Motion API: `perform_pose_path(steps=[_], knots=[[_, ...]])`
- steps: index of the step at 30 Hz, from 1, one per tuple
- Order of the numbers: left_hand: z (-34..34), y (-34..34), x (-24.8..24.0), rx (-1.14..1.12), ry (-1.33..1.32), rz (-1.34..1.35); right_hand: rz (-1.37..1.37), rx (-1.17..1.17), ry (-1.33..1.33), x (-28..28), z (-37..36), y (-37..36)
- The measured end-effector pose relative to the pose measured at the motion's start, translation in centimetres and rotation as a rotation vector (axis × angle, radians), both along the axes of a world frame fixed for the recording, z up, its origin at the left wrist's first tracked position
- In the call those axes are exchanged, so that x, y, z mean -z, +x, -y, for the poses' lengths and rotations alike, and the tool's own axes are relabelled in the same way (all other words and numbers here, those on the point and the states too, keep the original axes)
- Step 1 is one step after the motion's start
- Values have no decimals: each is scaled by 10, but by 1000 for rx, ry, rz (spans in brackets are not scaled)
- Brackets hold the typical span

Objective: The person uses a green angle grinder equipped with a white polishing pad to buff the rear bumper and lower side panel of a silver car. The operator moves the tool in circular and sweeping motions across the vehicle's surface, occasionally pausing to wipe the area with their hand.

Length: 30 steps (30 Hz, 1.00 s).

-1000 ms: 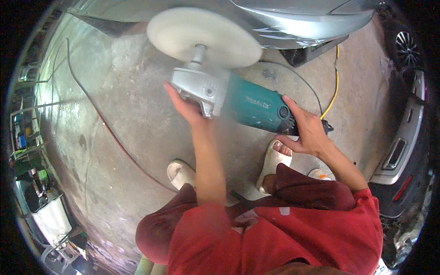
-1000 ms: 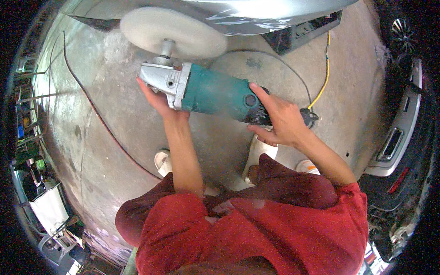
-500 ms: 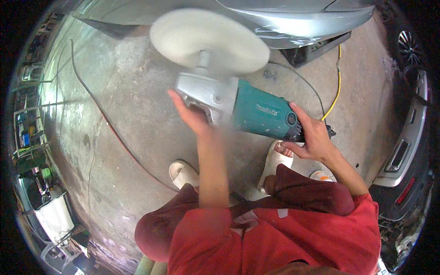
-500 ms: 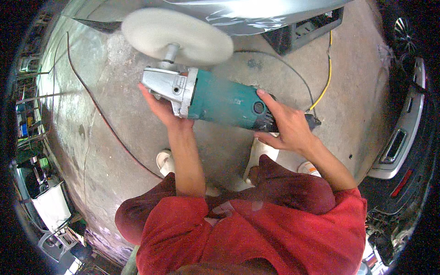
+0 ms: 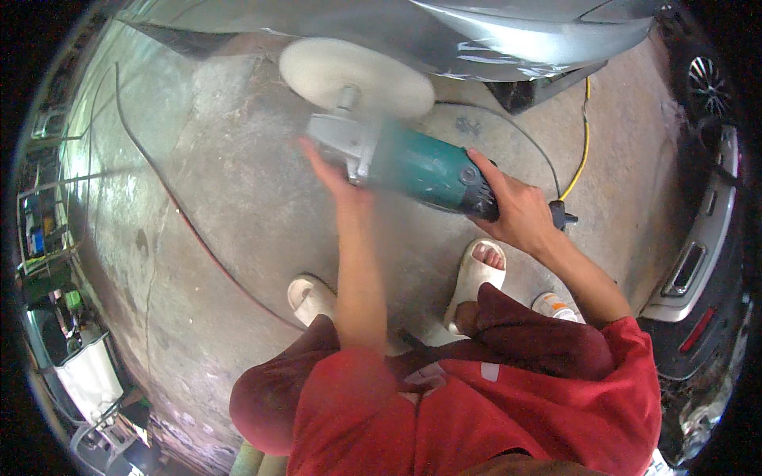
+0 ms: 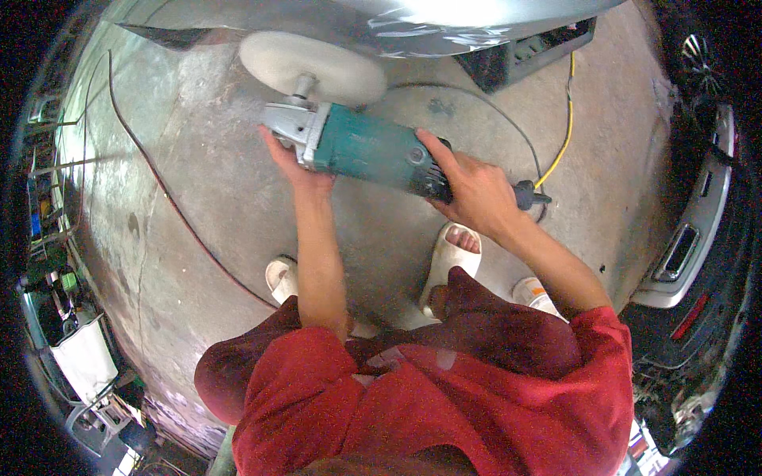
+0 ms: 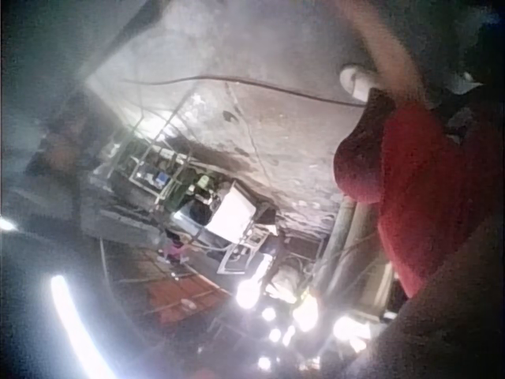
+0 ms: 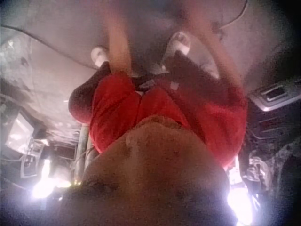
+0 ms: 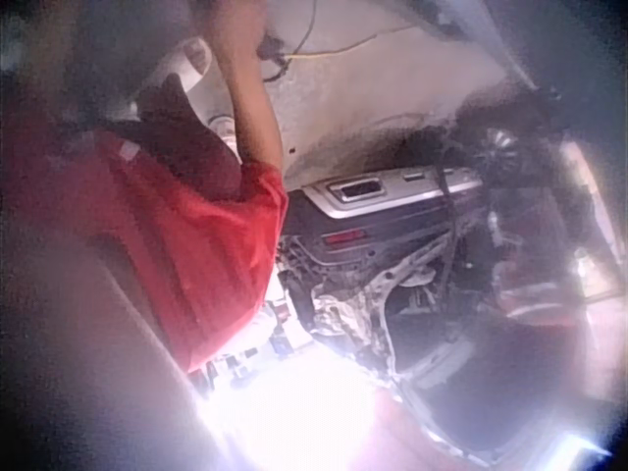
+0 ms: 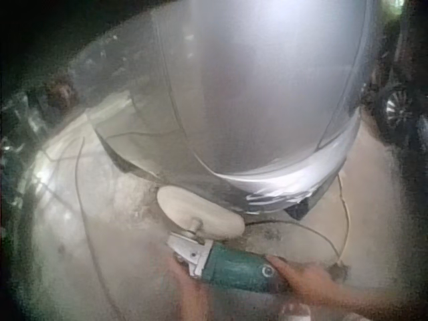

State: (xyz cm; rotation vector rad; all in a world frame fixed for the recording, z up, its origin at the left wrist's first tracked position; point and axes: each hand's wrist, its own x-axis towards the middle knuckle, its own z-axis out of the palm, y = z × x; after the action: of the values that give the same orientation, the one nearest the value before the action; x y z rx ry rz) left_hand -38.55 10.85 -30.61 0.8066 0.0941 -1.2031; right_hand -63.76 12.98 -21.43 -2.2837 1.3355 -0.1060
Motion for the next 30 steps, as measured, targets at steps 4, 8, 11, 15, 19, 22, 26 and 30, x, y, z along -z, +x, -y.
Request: perform_pose_path(steps=[4,8,11,15,19,22,26,30], knots=[[-12,-42,3,25,61,-59,-54,28,-102,7,-20,-38],[-32,-89,-27,177,0,178,-94,100,-133,3,-40,-80],[-31,-108,-5,198,8,-132,-133,137,-154,-4,-51,-100],[-32,-134,5,281,-73,-289,-157,152,-173,-6,-56,-117],[-27,-131,13,240,-64,-285,-171,133,-188,-4,-48,-113],[-18,-111,-4,171,71,-279,-140,91,-186,10,-33,-100],[-5,-73,15,38,31,-91,-105,16,-221,31,-2,-69],[21,-34,35,-91,-41,21,-23,-76,-301,52,41,-34]])
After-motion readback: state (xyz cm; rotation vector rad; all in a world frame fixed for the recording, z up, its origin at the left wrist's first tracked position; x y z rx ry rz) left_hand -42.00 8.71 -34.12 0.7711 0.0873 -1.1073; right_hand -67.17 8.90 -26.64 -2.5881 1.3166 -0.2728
